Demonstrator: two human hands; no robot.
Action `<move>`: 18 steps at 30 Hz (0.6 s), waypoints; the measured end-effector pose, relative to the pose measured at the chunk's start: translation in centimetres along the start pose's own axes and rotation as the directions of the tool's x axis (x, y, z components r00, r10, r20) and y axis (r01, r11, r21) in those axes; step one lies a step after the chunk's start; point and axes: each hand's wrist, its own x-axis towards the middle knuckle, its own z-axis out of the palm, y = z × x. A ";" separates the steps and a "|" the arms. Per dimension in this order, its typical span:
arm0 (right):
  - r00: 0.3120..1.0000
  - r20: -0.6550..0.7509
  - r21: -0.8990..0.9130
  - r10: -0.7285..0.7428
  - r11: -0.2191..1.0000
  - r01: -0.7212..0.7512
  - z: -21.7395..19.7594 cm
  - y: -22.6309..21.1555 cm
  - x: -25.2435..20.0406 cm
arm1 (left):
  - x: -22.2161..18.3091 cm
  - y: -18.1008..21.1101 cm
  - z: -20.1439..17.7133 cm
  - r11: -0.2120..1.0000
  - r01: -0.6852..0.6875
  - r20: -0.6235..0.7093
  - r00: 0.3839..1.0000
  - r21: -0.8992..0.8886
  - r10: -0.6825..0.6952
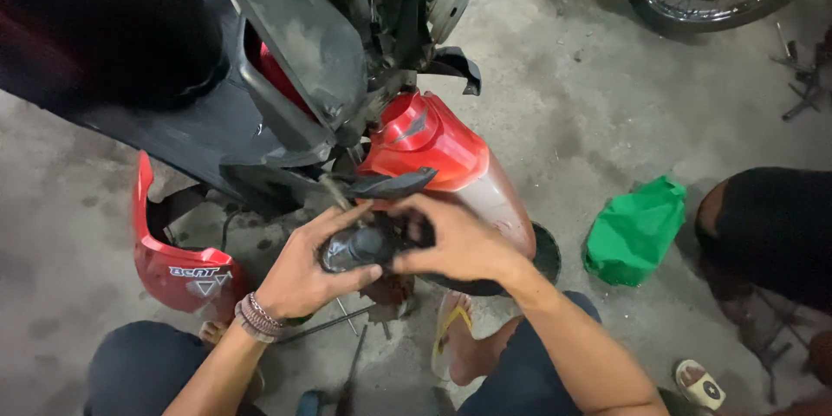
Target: Disassembling and repairing the front fairing of a motorcycle using a screwdriver and lubricant
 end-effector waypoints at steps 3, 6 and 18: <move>0.998 -0.060 0.124 0.015 0.992 -0.008 -0.1 2.3 0.8 | 0.2 1.4 -0.1 0.996 -0.091 0.062 0.994 -0.001 0.091; 0.933 -0.243 0.273 -0.265 0.904 0.328 0.3 1.0 0.4 | 0.1 2.2 0.6 0.990 -0.074 0.176 0.983 0.119 0.053; 0.945 -0.221 0.035 -0.241 0.966 0.255 -3.1 -0.6 -0.4 | -0.1 2.4 0.8 0.979 -0.092 0.287 0.947 -0.180 0.142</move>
